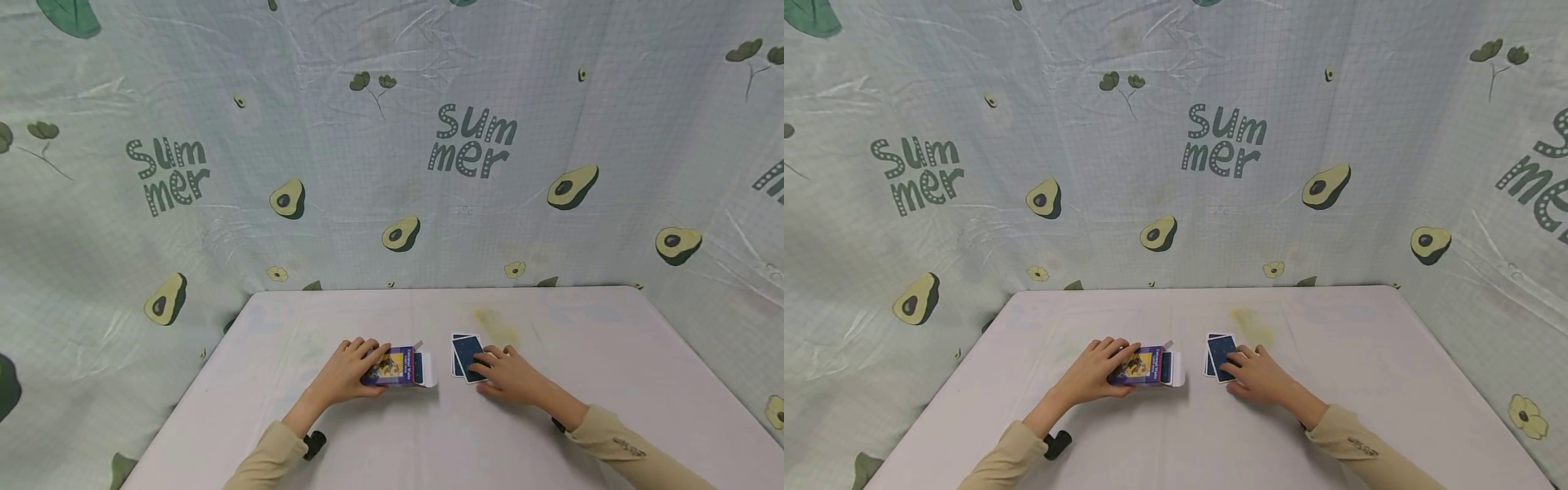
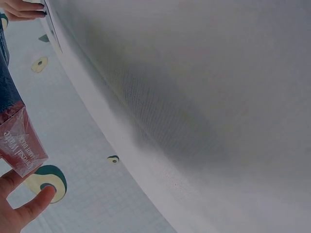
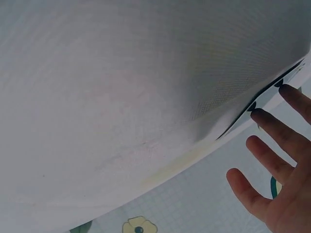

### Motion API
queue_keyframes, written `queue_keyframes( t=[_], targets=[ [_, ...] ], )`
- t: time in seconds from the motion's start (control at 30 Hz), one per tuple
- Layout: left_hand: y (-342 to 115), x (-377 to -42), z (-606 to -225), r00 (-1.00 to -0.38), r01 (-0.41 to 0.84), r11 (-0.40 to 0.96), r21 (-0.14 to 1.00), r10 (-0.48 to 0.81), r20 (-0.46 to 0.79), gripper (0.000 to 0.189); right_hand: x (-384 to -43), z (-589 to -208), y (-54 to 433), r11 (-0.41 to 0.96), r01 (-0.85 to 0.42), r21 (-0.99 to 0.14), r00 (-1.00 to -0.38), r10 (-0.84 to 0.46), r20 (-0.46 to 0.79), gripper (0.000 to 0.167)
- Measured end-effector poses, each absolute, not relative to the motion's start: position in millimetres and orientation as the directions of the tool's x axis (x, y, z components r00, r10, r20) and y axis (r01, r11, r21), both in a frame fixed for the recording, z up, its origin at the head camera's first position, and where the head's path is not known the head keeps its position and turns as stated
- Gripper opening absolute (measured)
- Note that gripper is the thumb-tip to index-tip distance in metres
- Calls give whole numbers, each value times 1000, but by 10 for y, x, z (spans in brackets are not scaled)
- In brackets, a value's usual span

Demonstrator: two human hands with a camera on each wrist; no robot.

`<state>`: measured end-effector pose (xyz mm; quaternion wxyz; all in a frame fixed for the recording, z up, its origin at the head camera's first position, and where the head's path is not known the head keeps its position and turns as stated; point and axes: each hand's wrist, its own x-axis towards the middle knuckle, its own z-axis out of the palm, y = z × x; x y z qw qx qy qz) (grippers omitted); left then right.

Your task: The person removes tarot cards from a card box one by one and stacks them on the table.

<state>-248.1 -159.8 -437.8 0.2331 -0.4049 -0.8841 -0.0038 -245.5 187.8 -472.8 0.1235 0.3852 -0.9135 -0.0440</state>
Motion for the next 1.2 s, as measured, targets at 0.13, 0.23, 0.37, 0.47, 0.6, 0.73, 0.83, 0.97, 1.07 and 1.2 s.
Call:
queue_keyframes(
  t=[0.13,0.23,0.37,0.47,0.6,0.73,0.83,0.97,1.07,1.2],
  targets=[
    [-1596,-2473,-4383,-559,718,671,-187,715,419,73,-2467,-4735,1856,705,-687,177,-681,-710,181,38],
    [-1593,-2469,-4384,-555,720,669,-184,714,426,72,-2471,-4732,1834,713,-678,177,-693,-701,169,39],
    [-1593,-2465,-4381,-549,720,668,-187,714,435,72,-2469,-4716,1800,724,-669,169,-707,-690,156,40],
    [-1594,-2466,-4381,-543,720,666,-196,716,438,72,-2472,-4706,1773,726,-669,160,-708,-688,160,40],
    [-1593,-2471,-4381,-532,721,661,-210,721,444,72,-2493,-4714,1745,723,-671,162,-703,-690,169,39],
    [-1592,-2469,-4374,-525,724,657,-211,723,450,73,-2516,-4724,1725,721,-671,173,-700,-693,172,40],
    [-1595,-2467,-4370,-532,723,660,-205,721,445,73,-2528,-4725,1714,724,-669,168,-704,-690,167,40],
    [-1600,-2464,-4365,-542,719,665,-202,719,435,73,-2545,-4726,1699,733,-662,156,-717,-680,152,41],
    [-1603,-2464,-4367,-545,720,665,-199,719,432,73,-2555,-4724,1687,738,-657,152,-725,-674,142,41],
    [-1603,-2465,-4369,-547,721,666,-191,716,434,73,-2560,-4722,1675,739,-657,152,-725,-674,144,42]
  ],
)
